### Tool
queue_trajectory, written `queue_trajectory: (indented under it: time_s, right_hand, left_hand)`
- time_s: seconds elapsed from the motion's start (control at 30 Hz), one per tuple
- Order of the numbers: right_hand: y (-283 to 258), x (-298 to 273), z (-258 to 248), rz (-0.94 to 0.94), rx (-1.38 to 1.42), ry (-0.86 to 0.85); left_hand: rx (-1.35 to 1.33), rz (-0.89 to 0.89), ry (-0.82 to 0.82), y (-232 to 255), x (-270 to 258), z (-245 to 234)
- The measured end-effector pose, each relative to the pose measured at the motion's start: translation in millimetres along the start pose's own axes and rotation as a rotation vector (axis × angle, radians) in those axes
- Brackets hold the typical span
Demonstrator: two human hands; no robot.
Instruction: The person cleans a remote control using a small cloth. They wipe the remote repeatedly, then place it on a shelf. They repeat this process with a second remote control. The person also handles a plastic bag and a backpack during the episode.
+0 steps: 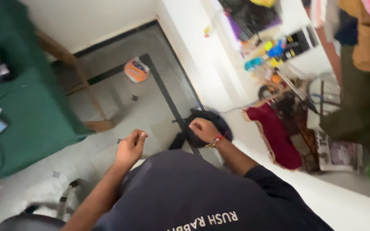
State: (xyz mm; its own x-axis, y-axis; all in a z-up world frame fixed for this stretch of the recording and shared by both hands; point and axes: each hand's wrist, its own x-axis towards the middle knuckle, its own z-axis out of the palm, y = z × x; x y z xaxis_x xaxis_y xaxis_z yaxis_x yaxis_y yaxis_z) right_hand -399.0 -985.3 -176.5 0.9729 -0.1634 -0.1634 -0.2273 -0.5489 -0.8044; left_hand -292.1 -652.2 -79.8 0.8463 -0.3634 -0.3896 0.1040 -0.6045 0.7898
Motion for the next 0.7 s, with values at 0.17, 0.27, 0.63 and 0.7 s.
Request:
queue_trajectory:
  time_s: [0.17,0.27,0.63,0.7]
  right_hand:
    - [-75,39,35,-0.072,-0.024,0.01]
    - [-124,51,99,0.011,-0.003,-0.041]
    - [-342,52,357,-0.38,0.088,-0.503]
    - [-370,61,383,-0.437,0.024,-0.52]
  left_hand:
    - [0.07,-0.03,0.166,-64,-39,-69]
    - [0.035,0.267,0.382,-119,-69,-127]
    - [-0.489,-0.152,0.68,-280,-203,-283]
    - [-0.437,-0.149,0.759,-289,-216,-299]
